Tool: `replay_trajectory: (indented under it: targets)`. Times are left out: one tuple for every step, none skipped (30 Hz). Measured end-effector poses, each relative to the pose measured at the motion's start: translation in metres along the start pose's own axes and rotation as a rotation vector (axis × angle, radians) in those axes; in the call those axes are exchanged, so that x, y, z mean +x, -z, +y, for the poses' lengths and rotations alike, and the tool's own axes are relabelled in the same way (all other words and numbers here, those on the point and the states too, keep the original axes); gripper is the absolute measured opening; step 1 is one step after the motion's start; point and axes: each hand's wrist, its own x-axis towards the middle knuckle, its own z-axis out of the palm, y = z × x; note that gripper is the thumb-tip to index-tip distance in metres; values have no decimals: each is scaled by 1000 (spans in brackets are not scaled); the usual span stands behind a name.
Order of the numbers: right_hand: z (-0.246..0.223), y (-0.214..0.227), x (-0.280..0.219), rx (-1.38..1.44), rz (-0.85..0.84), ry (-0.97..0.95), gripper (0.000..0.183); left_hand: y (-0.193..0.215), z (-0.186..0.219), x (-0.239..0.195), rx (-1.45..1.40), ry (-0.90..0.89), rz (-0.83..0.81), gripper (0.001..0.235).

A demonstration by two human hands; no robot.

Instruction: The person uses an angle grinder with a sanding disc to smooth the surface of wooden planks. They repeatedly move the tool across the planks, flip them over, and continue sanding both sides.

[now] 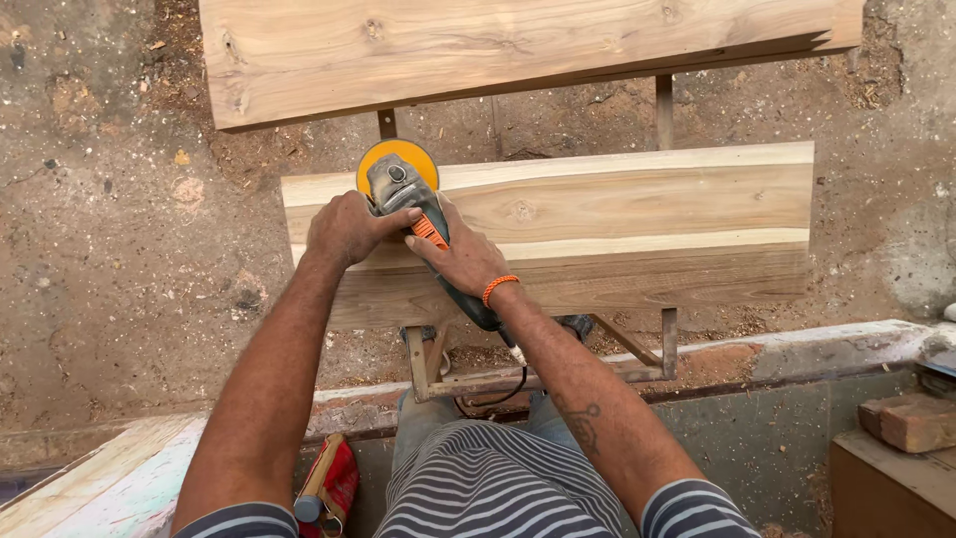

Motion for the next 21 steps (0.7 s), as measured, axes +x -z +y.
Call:
replay_trajectory:
  targets:
    - [13, 15, -6, 16, 15, -38, 98, -5, 23, 5, 22, -29, -18, 95]
    - [27, 32, -12, 34, 30, -71, 98, -10, 49, 11, 47, -57, -30, 95]
    - [41, 50, -19, 53, 46, -103, 98, -15, 77, 15, 71, -85, -42, 95]
    - [55, 67, -27, 73, 67, -146, 97, -20, 104, 17, 76, -118, -59, 94]
    - [70, 85, -35, 93, 89, -189, 96, -27, 132, 19, 80, -152, -75, 93]
    - [86, 101, -42, 118, 110, -232, 96, -34, 158, 22, 89, -185, -94, 92]
    - [104, 116, -49, 171, 149, -206, 95, -42, 185, 24, 106, -219, -101, 92]
    - [124, 132, -58, 222, 193, -185, 94, -53, 214, 27, 122, -259, -113, 93]
    - [145, 146, -67, 273, 239, -163, 93, -63, 242, 29, 138, -299, -125, 93]
    - [166, 159, -75, 301, 276, -147, 90, -75, 268, 31, 157, -339, -129, 93]
    - [186, 172, -81, 328, 313, -130, 87, -86, 293, 32, 176, -379, -132, 94]
    - [205, 185, -86, 351, 350, -111, 85, -96, 317, 34, 191, -418, -133, 94]
    - [222, 196, -92, 386, 382, -116, 82, -105, 340, 36, 201, -447, -138, 95]
    - [237, 208, -98, 417, 411, -118, 80, -114, 362, 38, 209, -473, -142, 96]
    - [251, 220, -104, 449, 440, -119, 77, -123, 382, 40, 217, -499, -145, 98]
    - [264, 232, -109, 468, 465, -113, 76, -132, 402, 42, 218, -520, -154, 98]
    - [275, 243, -114, 487, 489, -106, 74, -140, 421, 45, 219, -540, -163, 99]
    - [283, 254, -117, 505, 511, -96, 73, -147, 438, 48, 219, -557, -168, 99]
    - [290, 264, -120, 527, 522, -110, 72, -153, 454, 51, 224, -588, -150, 99]
    - [297, 273, -126, 548, 529, -127, 71, -160, 468, 53, 228, -615, -135, 99]
    - [303, 281, -130, 569, 536, -144, 71, -166, 480, 54, 231, -644, -120, 99]
